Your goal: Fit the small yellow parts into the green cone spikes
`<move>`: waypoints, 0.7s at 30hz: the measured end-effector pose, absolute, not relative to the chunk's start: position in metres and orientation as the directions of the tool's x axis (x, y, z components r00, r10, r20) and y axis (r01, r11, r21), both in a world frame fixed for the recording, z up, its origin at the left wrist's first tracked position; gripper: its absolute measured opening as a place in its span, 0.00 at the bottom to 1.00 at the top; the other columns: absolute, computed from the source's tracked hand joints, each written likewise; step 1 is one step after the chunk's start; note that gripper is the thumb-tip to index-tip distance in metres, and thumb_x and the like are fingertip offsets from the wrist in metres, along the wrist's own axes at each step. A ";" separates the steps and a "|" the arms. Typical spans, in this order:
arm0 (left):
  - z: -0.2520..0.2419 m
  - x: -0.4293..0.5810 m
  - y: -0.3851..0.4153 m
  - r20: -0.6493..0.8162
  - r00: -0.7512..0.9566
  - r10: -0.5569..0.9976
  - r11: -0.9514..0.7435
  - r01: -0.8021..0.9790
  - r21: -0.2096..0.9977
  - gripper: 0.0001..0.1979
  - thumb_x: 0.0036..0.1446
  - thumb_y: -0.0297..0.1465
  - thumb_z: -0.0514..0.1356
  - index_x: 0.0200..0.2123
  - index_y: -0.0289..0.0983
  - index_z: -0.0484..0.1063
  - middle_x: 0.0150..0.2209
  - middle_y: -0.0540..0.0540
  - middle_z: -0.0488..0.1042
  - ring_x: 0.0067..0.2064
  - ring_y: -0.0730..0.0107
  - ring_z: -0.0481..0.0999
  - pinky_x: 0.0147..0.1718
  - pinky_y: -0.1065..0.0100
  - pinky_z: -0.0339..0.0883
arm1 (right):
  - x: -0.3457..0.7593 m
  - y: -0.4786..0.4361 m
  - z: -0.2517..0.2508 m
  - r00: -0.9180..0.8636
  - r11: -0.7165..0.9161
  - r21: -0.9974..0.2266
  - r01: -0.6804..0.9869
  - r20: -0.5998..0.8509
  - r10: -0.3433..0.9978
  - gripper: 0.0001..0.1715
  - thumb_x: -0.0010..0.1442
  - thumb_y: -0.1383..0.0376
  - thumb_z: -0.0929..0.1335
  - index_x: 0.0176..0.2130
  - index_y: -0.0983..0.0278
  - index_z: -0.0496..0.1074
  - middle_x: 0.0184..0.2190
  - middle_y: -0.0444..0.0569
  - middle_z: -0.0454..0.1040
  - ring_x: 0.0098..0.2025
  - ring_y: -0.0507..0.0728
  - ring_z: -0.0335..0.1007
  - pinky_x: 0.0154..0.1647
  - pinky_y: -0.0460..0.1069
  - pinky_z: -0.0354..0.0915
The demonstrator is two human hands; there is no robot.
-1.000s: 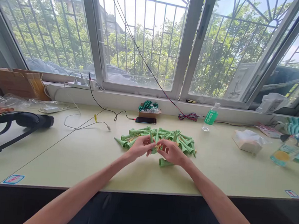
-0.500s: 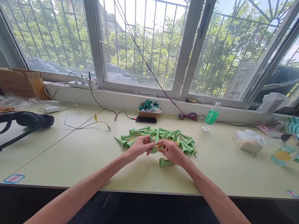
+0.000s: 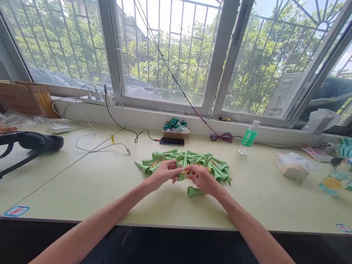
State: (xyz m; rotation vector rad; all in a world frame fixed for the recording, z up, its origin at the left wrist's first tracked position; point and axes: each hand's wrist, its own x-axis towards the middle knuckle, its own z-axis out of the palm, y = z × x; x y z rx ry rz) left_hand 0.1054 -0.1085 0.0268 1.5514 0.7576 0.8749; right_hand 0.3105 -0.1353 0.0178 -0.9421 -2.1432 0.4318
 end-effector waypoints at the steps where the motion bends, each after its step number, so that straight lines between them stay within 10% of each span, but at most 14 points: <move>1: 0.027 0.105 -0.108 0.125 0.515 0.848 -0.148 0.004 0.989 0.15 0.53 0.40 0.64 0.36 0.34 0.71 0.22 0.51 0.67 0.21 0.77 0.66 0.20 0.73 0.63 | 0.310 -0.136 0.018 -0.454 0.673 -0.554 0.490 0.497 0.739 0.09 0.62 0.68 0.66 0.44 0.63 0.71 0.37 0.48 0.75 0.33 0.52 0.68 0.36 0.47 0.64; 21: 0.030 0.105 -0.111 0.105 0.522 0.846 -0.117 -0.010 0.993 0.15 0.52 0.40 0.65 0.34 0.34 0.70 0.22 0.52 0.66 0.21 0.77 0.66 0.21 0.73 0.63 | 0.310 -0.135 0.017 -0.449 0.669 -0.545 0.505 0.496 0.743 0.09 0.63 0.66 0.66 0.44 0.64 0.72 0.34 0.48 0.75 0.31 0.52 0.67 0.35 0.47 0.63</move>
